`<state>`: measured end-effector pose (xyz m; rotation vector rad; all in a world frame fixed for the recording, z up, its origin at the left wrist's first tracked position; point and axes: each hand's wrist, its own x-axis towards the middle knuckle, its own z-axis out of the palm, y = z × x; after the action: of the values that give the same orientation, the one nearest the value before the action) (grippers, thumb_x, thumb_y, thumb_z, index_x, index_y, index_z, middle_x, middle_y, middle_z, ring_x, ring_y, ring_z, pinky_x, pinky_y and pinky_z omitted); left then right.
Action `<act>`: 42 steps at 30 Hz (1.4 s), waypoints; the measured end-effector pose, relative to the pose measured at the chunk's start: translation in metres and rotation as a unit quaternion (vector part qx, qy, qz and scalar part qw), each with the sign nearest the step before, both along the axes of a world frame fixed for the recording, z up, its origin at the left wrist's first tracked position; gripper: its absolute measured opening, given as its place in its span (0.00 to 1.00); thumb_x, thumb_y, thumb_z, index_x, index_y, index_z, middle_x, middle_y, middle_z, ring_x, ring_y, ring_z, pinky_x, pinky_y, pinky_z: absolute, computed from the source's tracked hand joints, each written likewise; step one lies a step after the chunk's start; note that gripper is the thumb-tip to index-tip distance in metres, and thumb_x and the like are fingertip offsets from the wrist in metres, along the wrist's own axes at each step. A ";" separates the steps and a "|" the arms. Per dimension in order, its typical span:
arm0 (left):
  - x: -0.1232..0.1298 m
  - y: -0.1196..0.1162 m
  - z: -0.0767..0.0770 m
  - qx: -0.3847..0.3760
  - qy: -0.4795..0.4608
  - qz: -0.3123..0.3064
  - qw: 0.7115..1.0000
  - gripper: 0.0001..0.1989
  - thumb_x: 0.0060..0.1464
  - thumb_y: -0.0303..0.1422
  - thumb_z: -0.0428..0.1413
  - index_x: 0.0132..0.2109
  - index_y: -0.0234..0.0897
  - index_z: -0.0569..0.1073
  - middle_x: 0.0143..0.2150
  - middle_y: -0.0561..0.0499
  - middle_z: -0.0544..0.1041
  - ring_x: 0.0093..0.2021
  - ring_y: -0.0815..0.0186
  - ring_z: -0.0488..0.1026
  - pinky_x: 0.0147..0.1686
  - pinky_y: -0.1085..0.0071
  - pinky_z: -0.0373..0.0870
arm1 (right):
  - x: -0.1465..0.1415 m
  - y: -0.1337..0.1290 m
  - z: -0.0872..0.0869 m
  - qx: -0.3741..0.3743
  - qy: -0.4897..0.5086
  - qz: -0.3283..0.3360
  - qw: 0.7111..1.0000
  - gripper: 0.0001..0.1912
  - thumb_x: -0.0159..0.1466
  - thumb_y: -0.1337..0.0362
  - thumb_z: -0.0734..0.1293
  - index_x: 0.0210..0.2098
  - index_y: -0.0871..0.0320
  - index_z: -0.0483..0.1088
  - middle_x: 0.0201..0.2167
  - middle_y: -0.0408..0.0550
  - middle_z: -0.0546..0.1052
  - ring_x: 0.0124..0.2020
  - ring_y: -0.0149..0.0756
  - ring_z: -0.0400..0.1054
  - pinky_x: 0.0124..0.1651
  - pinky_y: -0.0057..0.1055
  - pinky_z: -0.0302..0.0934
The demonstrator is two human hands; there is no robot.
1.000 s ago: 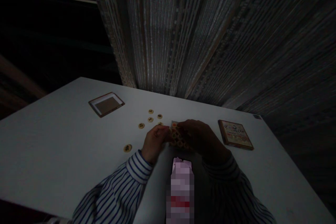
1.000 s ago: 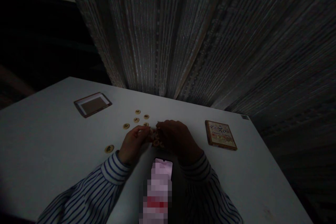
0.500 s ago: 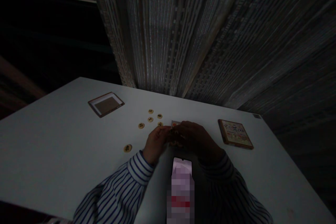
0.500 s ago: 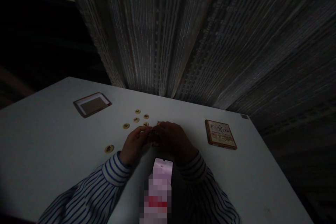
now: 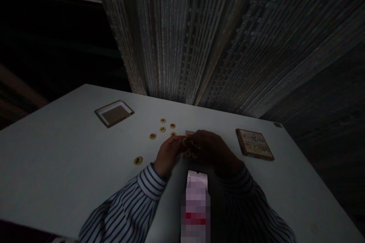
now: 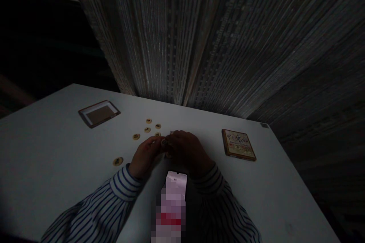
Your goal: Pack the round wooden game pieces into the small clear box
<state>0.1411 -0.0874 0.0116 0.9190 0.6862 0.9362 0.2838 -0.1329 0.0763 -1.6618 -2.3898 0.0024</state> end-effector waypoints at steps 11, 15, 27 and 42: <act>-0.001 -0.001 -0.001 -0.005 0.015 0.028 0.999 0.14 0.40 0.38 0.62 0.33 0.33 0.75 0.29 0.49 0.79 0.31 0.65 0.74 0.37 0.68 0.71 | -0.003 0.000 -0.001 0.009 -0.001 0.006 1.000 0.07 0.60 0.62 0.63 0.37 0.59 0.67 0.31 0.47 0.71 0.31 0.32 0.62 0.32 0.27 0.54; -0.001 -0.001 -0.002 0.009 0.023 0.028 0.999 0.14 0.41 0.39 0.61 0.34 0.33 0.76 0.32 0.48 0.79 0.34 0.64 0.75 0.39 0.67 0.70 | -0.004 0.000 0.000 0.024 -0.019 -0.003 1.000 0.06 0.60 0.64 0.62 0.35 0.59 0.68 0.30 0.47 0.70 0.31 0.32 0.62 0.31 0.27 0.53; -0.003 0.003 0.000 0.003 0.068 0.104 0.992 0.19 0.36 0.42 0.63 0.33 0.32 0.74 0.30 0.48 0.79 0.31 0.64 0.74 0.36 0.68 0.69 | 0.007 0.000 0.005 0.024 -0.039 -0.043 0.998 0.08 0.60 0.63 0.62 0.37 0.59 0.68 0.32 0.48 0.72 0.33 0.34 0.63 0.33 0.28 0.52; -0.005 0.008 -0.010 0.006 0.093 0.127 0.988 0.21 0.31 0.37 0.65 0.35 0.32 0.72 0.28 0.51 0.76 0.28 0.69 0.72 0.33 0.71 0.66 | 0.024 -0.002 0.007 0.013 -0.020 -0.071 0.997 0.08 0.61 0.63 0.61 0.37 0.60 0.69 0.33 0.50 0.73 0.35 0.35 0.66 0.36 0.29 0.56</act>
<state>0.1359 -0.0791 0.0016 0.9504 0.9749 1.0890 0.3080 -0.1349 0.0838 -1.8317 -2.2845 -0.0874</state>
